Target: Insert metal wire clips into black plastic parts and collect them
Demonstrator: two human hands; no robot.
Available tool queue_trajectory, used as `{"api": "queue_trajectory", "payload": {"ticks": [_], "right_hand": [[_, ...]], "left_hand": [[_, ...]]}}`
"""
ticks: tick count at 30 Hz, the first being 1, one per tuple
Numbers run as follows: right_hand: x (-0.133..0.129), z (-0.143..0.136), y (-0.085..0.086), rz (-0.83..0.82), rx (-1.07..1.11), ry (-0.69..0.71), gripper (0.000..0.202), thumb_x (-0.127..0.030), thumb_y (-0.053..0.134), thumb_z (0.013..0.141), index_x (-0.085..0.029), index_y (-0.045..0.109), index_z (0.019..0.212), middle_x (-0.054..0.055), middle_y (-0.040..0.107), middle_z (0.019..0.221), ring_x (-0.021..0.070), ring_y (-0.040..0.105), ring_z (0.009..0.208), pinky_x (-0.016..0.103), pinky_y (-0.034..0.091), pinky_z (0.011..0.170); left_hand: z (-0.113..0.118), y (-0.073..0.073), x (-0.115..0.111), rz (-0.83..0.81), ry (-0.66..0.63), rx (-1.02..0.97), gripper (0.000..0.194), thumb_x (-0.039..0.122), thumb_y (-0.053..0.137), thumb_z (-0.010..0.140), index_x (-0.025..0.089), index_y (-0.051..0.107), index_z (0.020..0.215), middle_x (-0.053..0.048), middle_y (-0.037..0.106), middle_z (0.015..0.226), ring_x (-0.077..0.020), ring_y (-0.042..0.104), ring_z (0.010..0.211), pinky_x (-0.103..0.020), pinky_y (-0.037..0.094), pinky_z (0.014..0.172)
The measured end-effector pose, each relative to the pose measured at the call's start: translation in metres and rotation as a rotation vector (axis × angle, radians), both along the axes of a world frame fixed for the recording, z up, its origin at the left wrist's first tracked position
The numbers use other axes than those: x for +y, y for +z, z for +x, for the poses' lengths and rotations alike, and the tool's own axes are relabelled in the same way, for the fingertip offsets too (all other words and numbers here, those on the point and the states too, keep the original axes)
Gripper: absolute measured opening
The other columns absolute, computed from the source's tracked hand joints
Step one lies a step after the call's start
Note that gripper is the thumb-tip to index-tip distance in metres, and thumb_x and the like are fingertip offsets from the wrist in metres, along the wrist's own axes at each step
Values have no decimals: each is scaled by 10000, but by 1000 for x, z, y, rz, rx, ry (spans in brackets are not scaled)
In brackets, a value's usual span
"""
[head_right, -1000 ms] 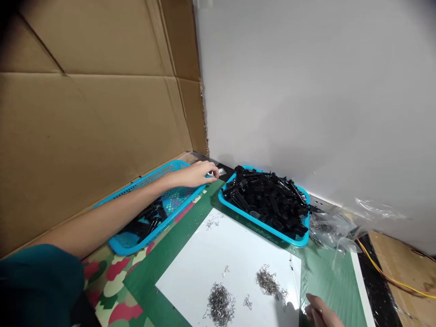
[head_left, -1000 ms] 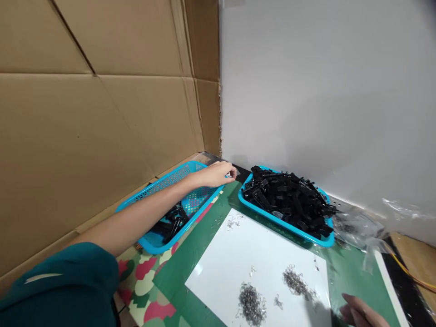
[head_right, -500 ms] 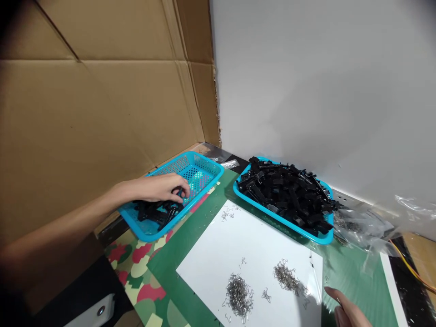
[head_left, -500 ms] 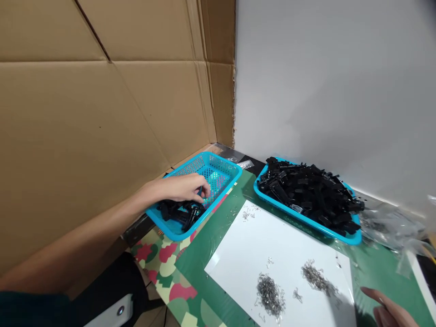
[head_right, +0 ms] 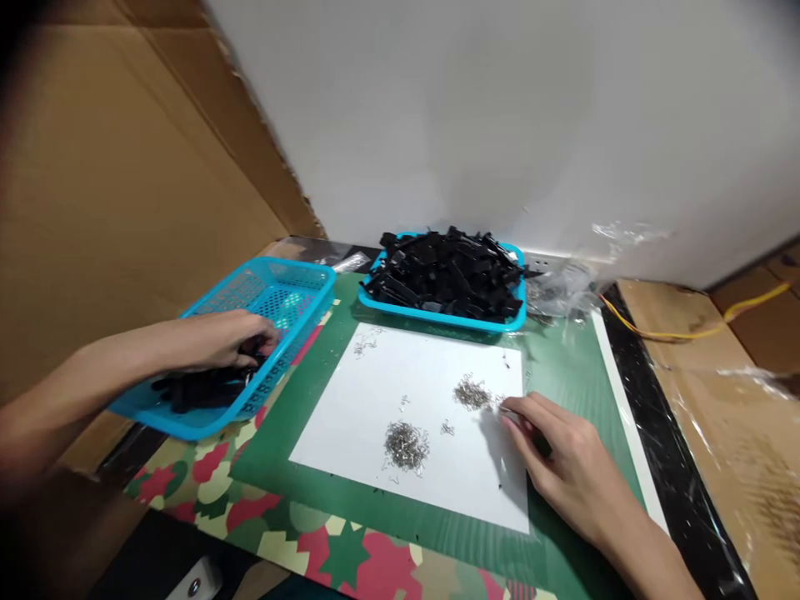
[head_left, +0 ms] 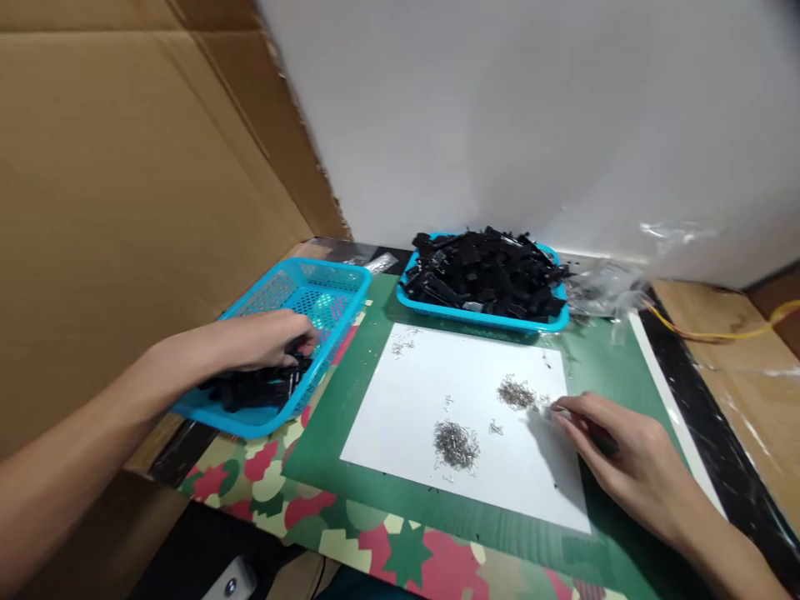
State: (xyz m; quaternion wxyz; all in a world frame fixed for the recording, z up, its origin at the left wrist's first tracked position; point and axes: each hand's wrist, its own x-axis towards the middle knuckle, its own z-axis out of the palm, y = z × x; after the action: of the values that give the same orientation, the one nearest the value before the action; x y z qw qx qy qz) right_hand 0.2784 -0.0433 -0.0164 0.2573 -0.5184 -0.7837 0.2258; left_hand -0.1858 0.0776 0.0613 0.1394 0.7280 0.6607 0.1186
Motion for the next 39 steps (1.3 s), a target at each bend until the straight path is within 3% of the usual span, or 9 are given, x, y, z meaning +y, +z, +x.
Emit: {"api": "queue_trajectory", "payload": {"ticks": [4, 9, 12, 15, 20, 26, 30, 35, 39], "right_hand": [[1, -13, 10, -114, 46, 22, 199, -325, 529, 1070, -226, 699, 1042, 19, 698, 836, 155, 634, 694, 269, 497, 638], [-3, -36, 4, -130, 132, -15, 173, -272, 538, 1059, -211, 700, 1046, 32, 708, 886, 163, 642, 753, 293, 503, 696], [-3, -49, -3, -110, 124, 3, 171, -255, 543, 1055, -205, 705, 1036, 42, 693, 899, 176, 645, 792, 301, 500, 702], [-1, -57, -11, -99, 107, 55, 186, -208, 519, 1053, -202, 702, 1021, 50, 672, 920, 191, 643, 842, 315, 502, 728], [0, -58, -18, -111, 121, 78, 200, -181, 478, 1057, -193, 672, 1010, 56, 656, 929, 201, 632, 856, 335, 498, 748], [-3, -55, -16, -134, 143, 43, 148, -223, 512, 1062, -204, 648, 1116, 54, 652, 964, 199, 629, 868, 334, 501, 763], [-2, -57, -16, -149, 118, 79, 161, -194, 519, 1052, -211, 679, 1065, 65, 653, 985, 219, 638, 913, 346, 505, 770], [-1, -55, -17, -173, 215, 38, 155, -191, 512, 1051, -207, 646, 973, 38, 642, 913, 183, 612, 823, 319, 488, 740], [0, -50, -15, -227, 318, -7, 134, -215, 532, 1046, -215, 629, 954, 16, 626, 876, 161, 575, 773, 291, 463, 699]], "left_hand": [[14, 6, 5, 43, 11, 65, 366, 605, 624, 852, 254, 697, 927, 2, 699, 759, -195, 624, 747, -258, 484, 735], [-16, 34, 16, -121, -40, 274, 368, 604, 682, 800, 243, 702, 868, 43, 718, 768, -147, 613, 675, -221, 422, 679], [-19, 52, 12, 102, 122, 346, 323, 533, 651, 818, 245, 718, 948, 57, 699, 745, -127, 617, 659, -212, 388, 640], [10, 58, -7, 365, 120, 172, 326, 514, 642, 845, 250, 738, 1009, 41, 726, 825, -125, 638, 702, -223, 437, 655], [97, 27, -46, 403, -65, -397, 144, 324, 817, 816, 225, 746, 893, 20, 709, 807, -131, 631, 694, -245, 492, 637], [177, -28, -61, -38, -232, -982, 183, 298, 763, 924, 248, 796, 1096, -43, 746, 1037, -180, 680, 914, -290, 575, 814], [195, -40, -43, -141, -253, -1110, 243, 357, 761, 935, 212, 790, 1127, -68, 718, 1033, -193, 643, 917, -302, 562, 798], [189, -58, -21, -137, -92, -1310, 254, 396, 837, 868, 226, 785, 1050, -2, 632, 829, -108, 518, 694, -214, 470, 610], [183, -66, -24, -176, -26, -1476, 286, 416, 889, 813, 226, 763, 984, -11, 668, 962, -113, 610, 790, -232, 551, 746]]}}
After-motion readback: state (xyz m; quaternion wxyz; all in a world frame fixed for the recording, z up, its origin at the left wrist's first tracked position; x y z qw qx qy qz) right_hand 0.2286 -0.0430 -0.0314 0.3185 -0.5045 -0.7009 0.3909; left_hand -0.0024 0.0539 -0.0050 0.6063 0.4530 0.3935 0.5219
